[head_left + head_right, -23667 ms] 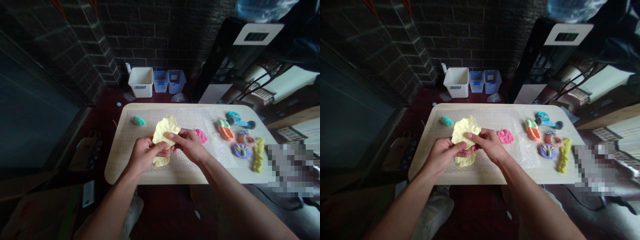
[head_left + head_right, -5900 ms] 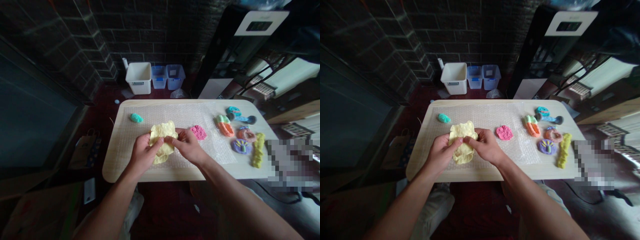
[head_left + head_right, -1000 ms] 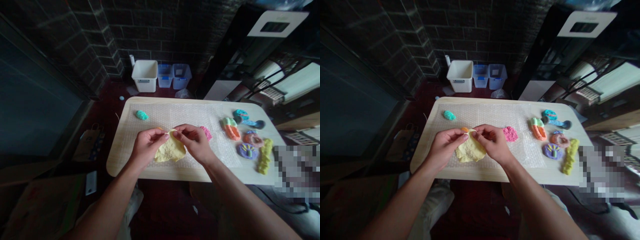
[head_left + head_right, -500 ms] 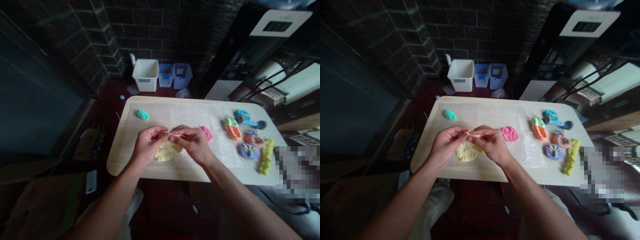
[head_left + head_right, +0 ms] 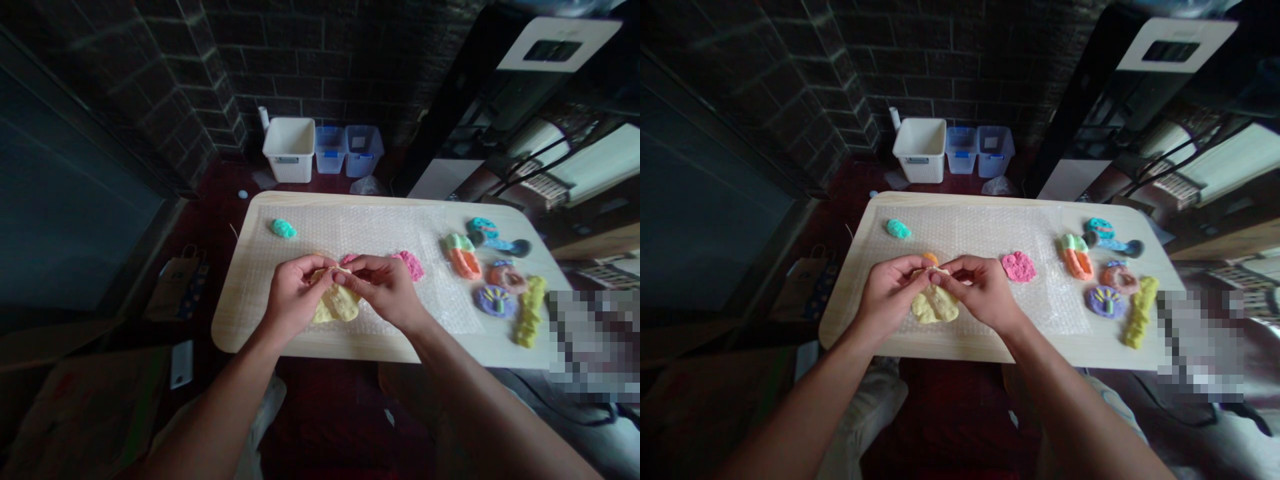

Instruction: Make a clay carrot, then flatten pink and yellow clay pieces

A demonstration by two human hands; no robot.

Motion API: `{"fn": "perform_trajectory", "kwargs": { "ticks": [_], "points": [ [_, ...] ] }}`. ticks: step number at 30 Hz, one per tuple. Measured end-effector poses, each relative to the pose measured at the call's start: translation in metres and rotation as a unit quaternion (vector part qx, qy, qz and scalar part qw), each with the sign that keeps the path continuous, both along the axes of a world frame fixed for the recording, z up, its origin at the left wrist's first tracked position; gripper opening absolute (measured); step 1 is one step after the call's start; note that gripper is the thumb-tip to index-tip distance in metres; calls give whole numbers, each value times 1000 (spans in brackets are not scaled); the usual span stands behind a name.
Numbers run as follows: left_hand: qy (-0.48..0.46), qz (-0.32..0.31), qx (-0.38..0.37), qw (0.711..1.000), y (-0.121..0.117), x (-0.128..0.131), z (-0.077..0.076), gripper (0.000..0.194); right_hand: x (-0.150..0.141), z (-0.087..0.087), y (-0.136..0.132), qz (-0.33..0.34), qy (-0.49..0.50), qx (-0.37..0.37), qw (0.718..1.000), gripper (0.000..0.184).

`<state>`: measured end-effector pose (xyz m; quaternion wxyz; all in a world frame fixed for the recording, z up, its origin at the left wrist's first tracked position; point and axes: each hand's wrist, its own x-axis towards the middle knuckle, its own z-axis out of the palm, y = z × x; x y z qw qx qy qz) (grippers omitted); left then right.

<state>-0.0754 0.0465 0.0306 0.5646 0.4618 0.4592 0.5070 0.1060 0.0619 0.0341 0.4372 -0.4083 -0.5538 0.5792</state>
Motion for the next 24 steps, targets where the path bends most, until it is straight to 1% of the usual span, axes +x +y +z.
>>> {"fn": "perform_trajectory", "kwargs": {
  "ticks": [5,8,11,13,16,19,21,24],
  "points": [
    [17,-11,31,999,2,-1,-1,21,3,-3,3,6,1,7,1000,28],
    [9,-8,11,1000,3,-1,0,26,5,-1,3,-8,-8,0,1000,28],
    [-17,-27,-14,999,2,0,2,31,5,3,2,-16,4,-18,1000,32],
    [-18,-35,-16,999,2,0,3,28,4,5,1,-17,18,-32,999,33],
    [0,-20,-15,1000,1,0,2,24,4,5,1,-14,25,-61,998,35],
    [2,-20,-29,999,1,0,0,24,4,4,2,14,4,-62,998,39],
    [-14,-23,-47,999,1,-1,1,28,5,5,2,45,-20,-41,998,41],
    [-36,-23,-77,996,1,-2,5,46,5,7,1,67,-41,-14,997,43]
  ]
}}
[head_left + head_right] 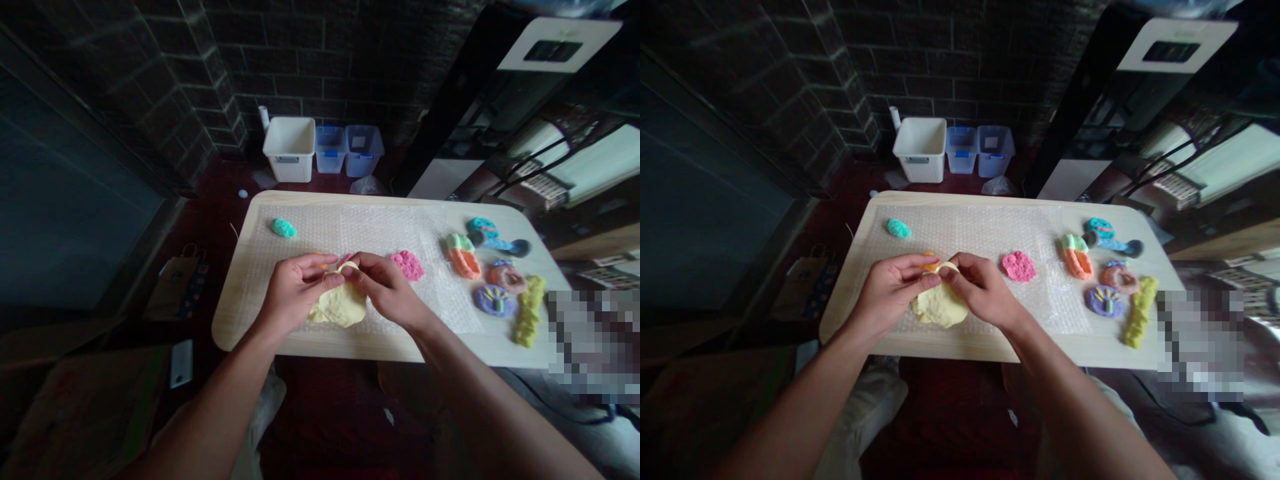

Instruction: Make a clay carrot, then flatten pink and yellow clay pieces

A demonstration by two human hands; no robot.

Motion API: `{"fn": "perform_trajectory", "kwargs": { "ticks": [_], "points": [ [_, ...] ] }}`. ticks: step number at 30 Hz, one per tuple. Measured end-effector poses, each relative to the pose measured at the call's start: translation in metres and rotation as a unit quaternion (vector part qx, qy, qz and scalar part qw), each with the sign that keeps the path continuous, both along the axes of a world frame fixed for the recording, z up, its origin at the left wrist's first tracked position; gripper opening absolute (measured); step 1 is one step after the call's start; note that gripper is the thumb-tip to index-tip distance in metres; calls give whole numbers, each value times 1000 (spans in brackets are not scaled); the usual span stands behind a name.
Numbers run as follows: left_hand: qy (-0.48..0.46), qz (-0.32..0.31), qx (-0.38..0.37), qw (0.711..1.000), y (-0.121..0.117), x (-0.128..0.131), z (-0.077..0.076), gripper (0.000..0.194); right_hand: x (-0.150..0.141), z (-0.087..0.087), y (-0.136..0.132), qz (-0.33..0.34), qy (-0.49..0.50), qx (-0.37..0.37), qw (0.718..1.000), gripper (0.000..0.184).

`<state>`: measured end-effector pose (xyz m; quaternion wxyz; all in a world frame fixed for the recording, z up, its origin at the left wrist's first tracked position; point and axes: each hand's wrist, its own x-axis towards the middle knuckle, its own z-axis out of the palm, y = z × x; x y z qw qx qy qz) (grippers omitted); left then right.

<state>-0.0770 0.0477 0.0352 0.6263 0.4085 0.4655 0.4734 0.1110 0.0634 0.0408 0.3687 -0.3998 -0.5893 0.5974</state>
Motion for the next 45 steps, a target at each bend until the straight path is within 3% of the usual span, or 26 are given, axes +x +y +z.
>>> {"fn": "perform_trajectory", "kwargs": {
  "ticks": [2,8,12,15,19,23,28,33,38,45],
  "points": [
    [-11,-16,-7,1000,0,-1,2,52,0,0,0,-10,0,8,1000,44],
    [-22,-48,-42,998,2,-2,-2,32,1,-4,1,-85,0,2,996,51],
    [-94,-49,-62,992,1,-3,-3,25,0,-6,5,-129,33,-9,991,52],
    [-81,-62,-48,994,1,-3,-5,23,0,-4,6,-147,42,-29,988,50],
    [-39,-56,-22,997,2,-3,-10,26,-1,1,4,-123,66,-83,987,43],
    [-38,-44,-44,997,1,-2,-8,35,-1,4,2,-85,93,-107,986,43],
    [-39,-37,-59,997,1,1,-1,38,1,0,4,-114,93,-111,983,34],
    [2,-28,-23,999,0,3,-2,30,3,-2,5,-91,62,-100,989,38],
    [1,-7,2,1000,-1,4,-5,39,4,-2,5,-64,24,-51,996,41],
    [73,16,69,995,-3,3,0,24,3,1,2,-62,1,-1,998,38]
  ]
}}
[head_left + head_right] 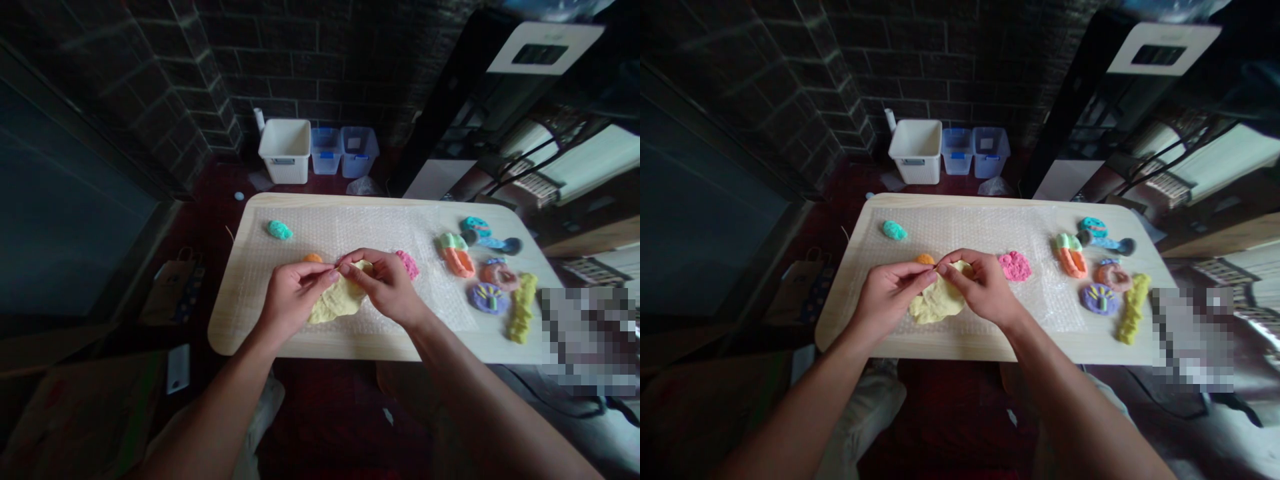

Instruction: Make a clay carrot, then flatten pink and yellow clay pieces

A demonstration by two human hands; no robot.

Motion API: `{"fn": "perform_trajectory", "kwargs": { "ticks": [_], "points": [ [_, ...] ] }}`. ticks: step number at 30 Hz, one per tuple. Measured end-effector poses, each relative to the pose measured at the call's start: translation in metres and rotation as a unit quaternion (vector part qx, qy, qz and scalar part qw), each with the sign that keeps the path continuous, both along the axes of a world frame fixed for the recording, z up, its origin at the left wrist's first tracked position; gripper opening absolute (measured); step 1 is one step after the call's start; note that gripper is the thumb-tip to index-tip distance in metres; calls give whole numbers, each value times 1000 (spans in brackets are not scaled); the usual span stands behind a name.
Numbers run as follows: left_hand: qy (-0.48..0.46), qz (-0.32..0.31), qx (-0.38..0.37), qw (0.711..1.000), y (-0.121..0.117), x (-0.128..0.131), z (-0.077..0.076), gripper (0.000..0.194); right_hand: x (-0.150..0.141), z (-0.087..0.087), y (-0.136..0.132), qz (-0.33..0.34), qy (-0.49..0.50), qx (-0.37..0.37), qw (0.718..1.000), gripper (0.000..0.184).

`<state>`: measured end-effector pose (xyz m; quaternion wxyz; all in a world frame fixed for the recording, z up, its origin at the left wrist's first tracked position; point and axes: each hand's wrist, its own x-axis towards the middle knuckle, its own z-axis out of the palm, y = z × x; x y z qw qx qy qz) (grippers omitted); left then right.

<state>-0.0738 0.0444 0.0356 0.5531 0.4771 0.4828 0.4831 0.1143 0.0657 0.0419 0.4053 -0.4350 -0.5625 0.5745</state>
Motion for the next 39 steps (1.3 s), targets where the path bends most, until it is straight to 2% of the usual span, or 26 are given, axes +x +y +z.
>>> {"fn": "perform_trajectory", "kwargs": {
  "ticks": [4,9,13,19,27,30,34,36,39],
  "points": [
    [49,-22,28,998,-1,1,3,21,-2,-1,-1,0,-8,23,1000,35],
    [57,-40,20,997,-2,3,-4,23,-4,-4,-2,-10,-15,28,999,31],
    [29,-35,9,999,-1,4,-8,24,-2,-7,0,-2,-11,2,1000,35],
    [-28,-43,-23,998,3,3,-6,31,0,-6,3,6,41,-9,999,33],
    [39,-23,19,999,-1,0,-3,26,-6,3,1,-3,61,-22,998,36],
    [2,-21,5,1000,-2,4,-2,29,-9,1,1,-34,57,-32,997,40],
    [-66,-33,-33,997,-4,10,-2,32,-10,6,-2,-71,97,-44,992,43],
    [-93,-1,-34,995,-4,12,-1,31,-10,9,-5,-71,126,-48,988,47],
    [-151,71,-19,986,-6,13,3,30,-9,11,-11,-13,147,-70,987,46]
  ]
}}
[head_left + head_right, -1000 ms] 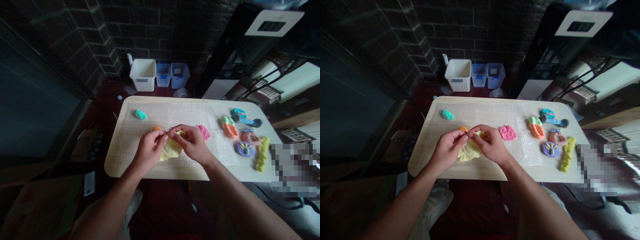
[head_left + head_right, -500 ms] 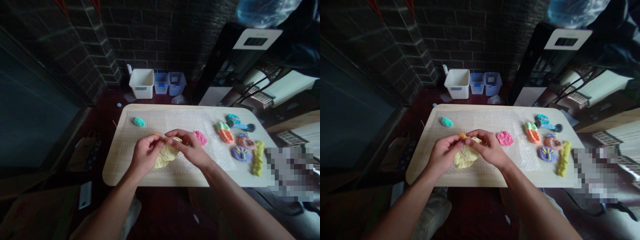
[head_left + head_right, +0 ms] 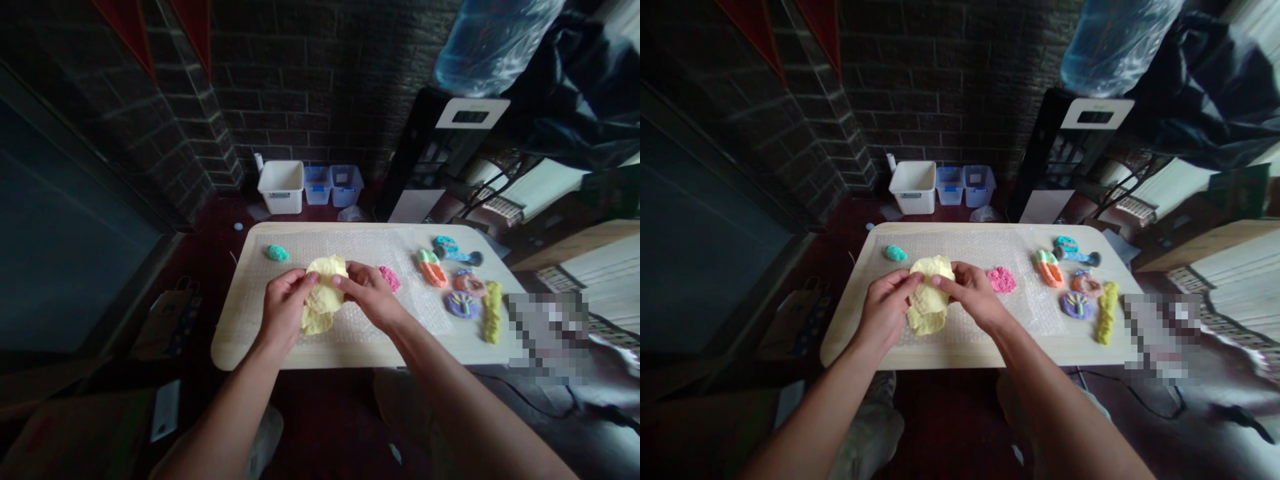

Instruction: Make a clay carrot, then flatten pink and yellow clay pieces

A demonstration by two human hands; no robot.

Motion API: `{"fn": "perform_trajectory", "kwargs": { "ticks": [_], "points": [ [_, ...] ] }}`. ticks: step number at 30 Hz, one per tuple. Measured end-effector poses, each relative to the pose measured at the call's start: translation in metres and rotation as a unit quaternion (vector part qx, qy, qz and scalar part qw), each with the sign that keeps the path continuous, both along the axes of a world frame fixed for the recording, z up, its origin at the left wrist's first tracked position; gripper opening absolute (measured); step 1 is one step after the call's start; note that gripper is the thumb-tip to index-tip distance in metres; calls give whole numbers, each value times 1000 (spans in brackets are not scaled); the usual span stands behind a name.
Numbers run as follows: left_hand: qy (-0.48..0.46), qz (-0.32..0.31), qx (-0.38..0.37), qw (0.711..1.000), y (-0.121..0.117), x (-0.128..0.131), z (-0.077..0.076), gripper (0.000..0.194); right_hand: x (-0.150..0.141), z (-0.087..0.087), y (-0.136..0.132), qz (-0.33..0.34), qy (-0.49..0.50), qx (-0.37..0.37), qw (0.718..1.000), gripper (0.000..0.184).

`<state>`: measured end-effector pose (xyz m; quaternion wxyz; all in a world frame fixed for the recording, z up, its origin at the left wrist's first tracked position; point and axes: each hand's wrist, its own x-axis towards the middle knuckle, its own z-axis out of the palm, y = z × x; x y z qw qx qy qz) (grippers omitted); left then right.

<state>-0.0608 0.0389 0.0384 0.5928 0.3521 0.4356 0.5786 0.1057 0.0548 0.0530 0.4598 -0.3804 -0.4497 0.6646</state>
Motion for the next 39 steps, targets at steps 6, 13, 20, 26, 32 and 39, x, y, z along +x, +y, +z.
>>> {"fn": "perform_trajectory", "kwargs": {
  "ticks": [6,13,20,26,32,39],
  "points": [
    [-74,-16,-12,997,-5,1,14,30,4,-2,-10,-16,-16,9,1000,32],
    [-42,-84,-26,995,-2,-7,6,39,6,-1,-4,-4,-30,9,1000,36],
    [-55,-60,-31,996,16,-10,5,36,4,-3,16,-38,-43,14,998,38],
    [-52,-86,-41,994,22,-9,3,41,3,-9,24,-44,-1,1,999,37],
    [-2,-48,-29,998,19,-6,-4,39,8,-13,19,-10,-25,9,1000,34],
    [-51,-59,-32,996,15,0,1,37,7,-3,15,-38,-62,40,997,39]
  ]
}}
